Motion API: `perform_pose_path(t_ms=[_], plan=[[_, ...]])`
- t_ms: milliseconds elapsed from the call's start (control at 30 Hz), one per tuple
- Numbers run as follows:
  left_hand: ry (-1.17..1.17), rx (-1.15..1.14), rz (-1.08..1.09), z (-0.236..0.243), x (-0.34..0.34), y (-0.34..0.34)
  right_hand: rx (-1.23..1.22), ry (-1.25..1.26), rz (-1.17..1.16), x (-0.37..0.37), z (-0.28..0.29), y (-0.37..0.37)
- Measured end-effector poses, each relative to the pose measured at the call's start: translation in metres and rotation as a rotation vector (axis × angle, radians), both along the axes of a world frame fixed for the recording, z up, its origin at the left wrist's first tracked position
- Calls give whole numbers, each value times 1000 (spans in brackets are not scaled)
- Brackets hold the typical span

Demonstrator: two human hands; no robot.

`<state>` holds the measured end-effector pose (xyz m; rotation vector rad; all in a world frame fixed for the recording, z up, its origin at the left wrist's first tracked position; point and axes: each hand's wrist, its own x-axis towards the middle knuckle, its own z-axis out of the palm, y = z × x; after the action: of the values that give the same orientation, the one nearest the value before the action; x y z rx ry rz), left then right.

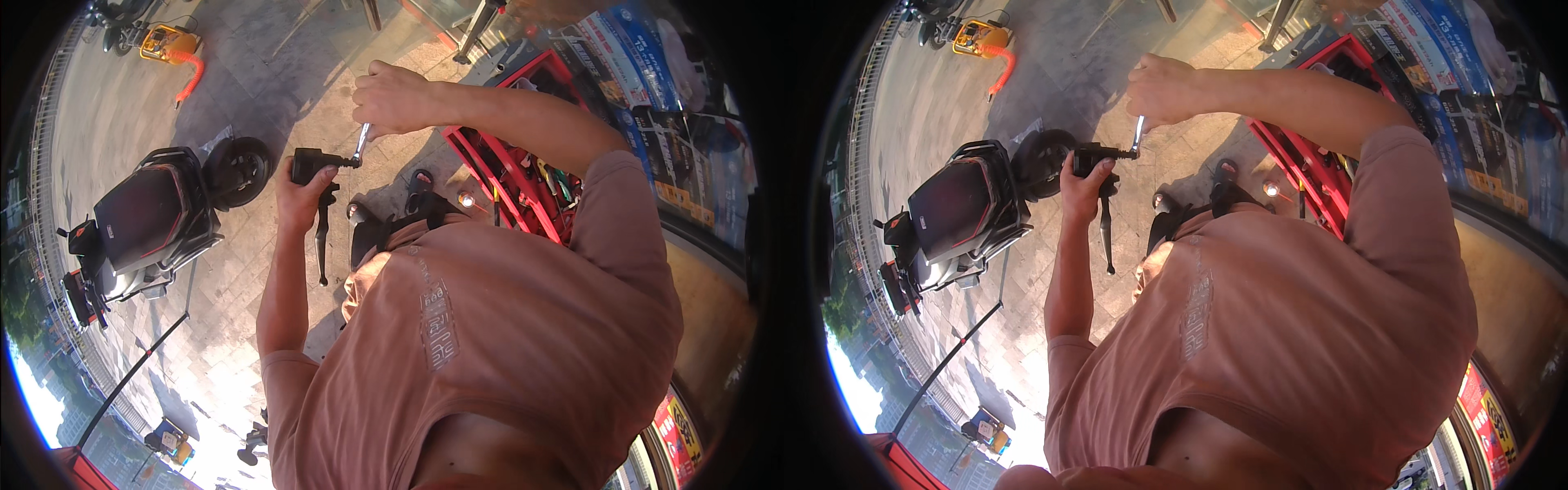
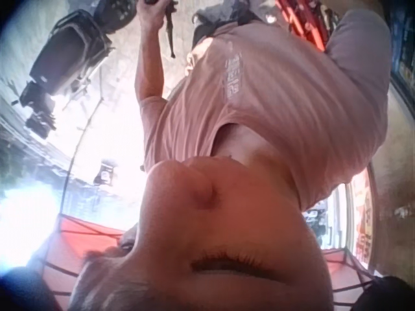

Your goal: The person removes a brake lever assembly from a scooter's handlebar using a screwdriver and wrench, then reattaches it. They retrieve tools from a red tool cart, loosen and tighten fasteners, and place a red cloth on the scooter seat during the process.

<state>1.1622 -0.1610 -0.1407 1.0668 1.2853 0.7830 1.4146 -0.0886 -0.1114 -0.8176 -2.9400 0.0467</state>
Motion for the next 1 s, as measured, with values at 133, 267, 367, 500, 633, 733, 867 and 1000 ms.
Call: perform_pose_path(t_ms=[133, 267, 367, 500, 633, 733, 867, 1000], plan=[[152, 300, 201, -19, -15, -2, -197, -227, -158, -32, 20, 9], [446, 662, 263, -25, -42, 1, -278, -250, -236, -73, 38, 7], [527, 820, 347, -27, -63, 3, -336, -266, -304, -104, 47, 2], [515, 940, 494, -36, -84, 13, -344, -109, -364, -140, 47, -8], [508, 915, 612, -41, -99, 23, -406, 22, -532, -170, 35, -21], [-3, 736, 731, -34, -98, 31, -435, 267, -664, -195, 19, -35], [-455, 465, 751, -10, -104, 42, -367, 658, -750, -227, -6, -53], [-631, 329, 644, 2, -114, 39, -257, 835, -678, -242, -23, -61]])
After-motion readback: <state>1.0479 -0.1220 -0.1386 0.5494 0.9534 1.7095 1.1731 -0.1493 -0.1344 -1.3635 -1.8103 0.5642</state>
